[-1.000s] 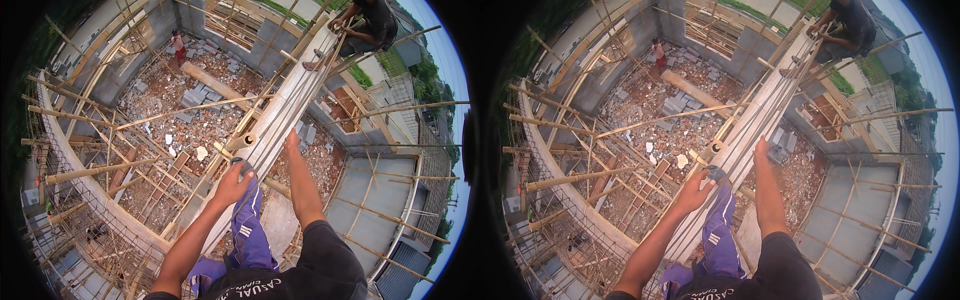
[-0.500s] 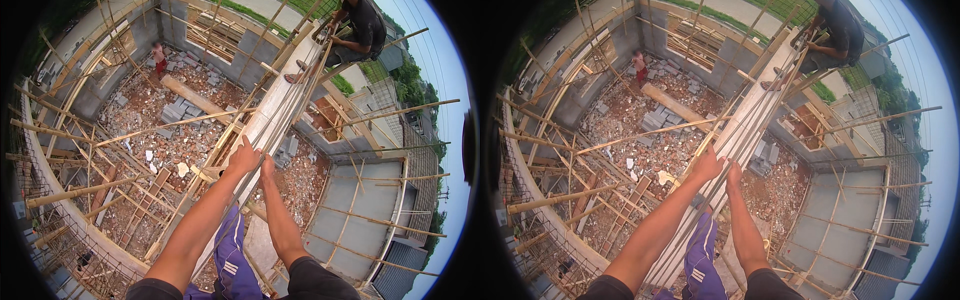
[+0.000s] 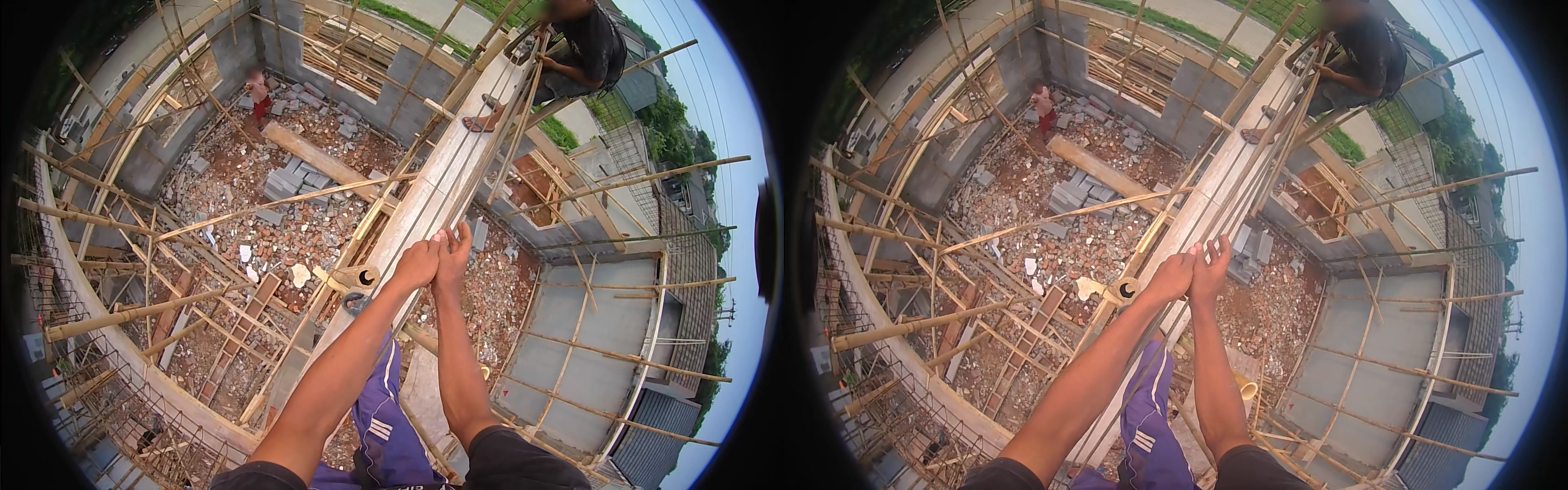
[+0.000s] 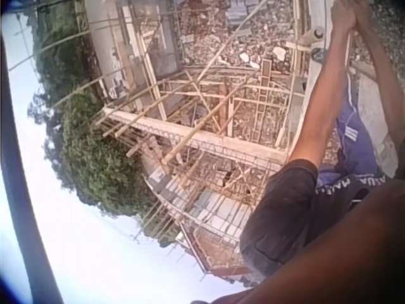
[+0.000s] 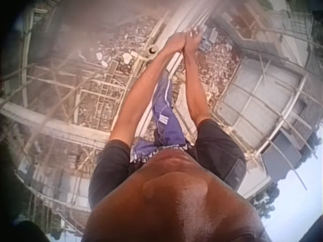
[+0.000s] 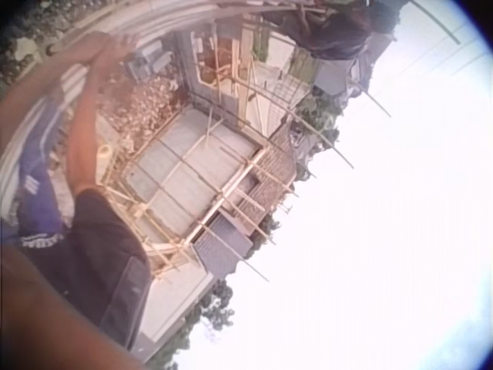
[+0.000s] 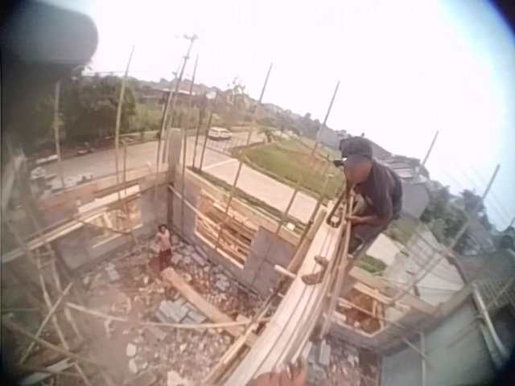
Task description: The person assembles a rebar cage on a construction site by positioning and tying steel bars together. They repeatedly bend, align, and secure the bars using wire ties while standing on bamboo scaffolding.
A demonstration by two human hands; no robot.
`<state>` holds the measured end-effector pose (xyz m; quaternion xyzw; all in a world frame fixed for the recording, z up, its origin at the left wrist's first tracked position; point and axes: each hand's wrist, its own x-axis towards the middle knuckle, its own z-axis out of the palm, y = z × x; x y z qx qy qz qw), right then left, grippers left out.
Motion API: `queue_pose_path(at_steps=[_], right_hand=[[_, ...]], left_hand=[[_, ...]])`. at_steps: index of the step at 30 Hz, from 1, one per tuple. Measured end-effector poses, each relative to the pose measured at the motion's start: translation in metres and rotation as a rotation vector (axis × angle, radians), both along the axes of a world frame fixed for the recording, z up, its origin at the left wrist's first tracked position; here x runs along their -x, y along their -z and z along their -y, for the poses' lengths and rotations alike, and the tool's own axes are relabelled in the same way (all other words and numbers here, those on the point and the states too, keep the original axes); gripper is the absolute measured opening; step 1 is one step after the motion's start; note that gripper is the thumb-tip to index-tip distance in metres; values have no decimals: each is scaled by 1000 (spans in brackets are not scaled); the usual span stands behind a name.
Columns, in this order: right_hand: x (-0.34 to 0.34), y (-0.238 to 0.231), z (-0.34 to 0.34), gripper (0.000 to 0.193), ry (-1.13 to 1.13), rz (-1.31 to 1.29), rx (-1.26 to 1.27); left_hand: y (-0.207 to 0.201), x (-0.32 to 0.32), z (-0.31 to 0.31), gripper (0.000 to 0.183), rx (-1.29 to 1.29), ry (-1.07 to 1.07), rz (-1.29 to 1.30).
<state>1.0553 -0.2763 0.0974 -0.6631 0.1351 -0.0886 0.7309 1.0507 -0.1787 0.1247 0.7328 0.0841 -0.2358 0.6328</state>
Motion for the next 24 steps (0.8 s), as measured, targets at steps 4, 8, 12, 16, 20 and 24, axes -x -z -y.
queue_pose_path(at_steps=[4, 8, 12, 16, 20, 24], right_hand=[[-9, -6, 16, 51, -81, -200, -461], [-44, -20, 20, 48, -163, -182, -966], [-83, -23, 23, 39, -295, -96, -1197], [-72, -15, 24, 40, -395, -195, -1328], [-20, -28, 15, 41, -278, -236, -1233], [60, -38, 0, 40, -264, -308, -1174]], left_hand=[[-17, -7, -29, 47, 376, 94, -293], [-48, -9, -43, 38, 436, 139, -289], [-42, -7, -34, 30, 425, 175, -286], [-29, 21, -15, 38, 270, 68, -204], [-44, 63, -10, 60, 126, 51, -208], [-51, 151, -19, 59, -117, 21, 25]])
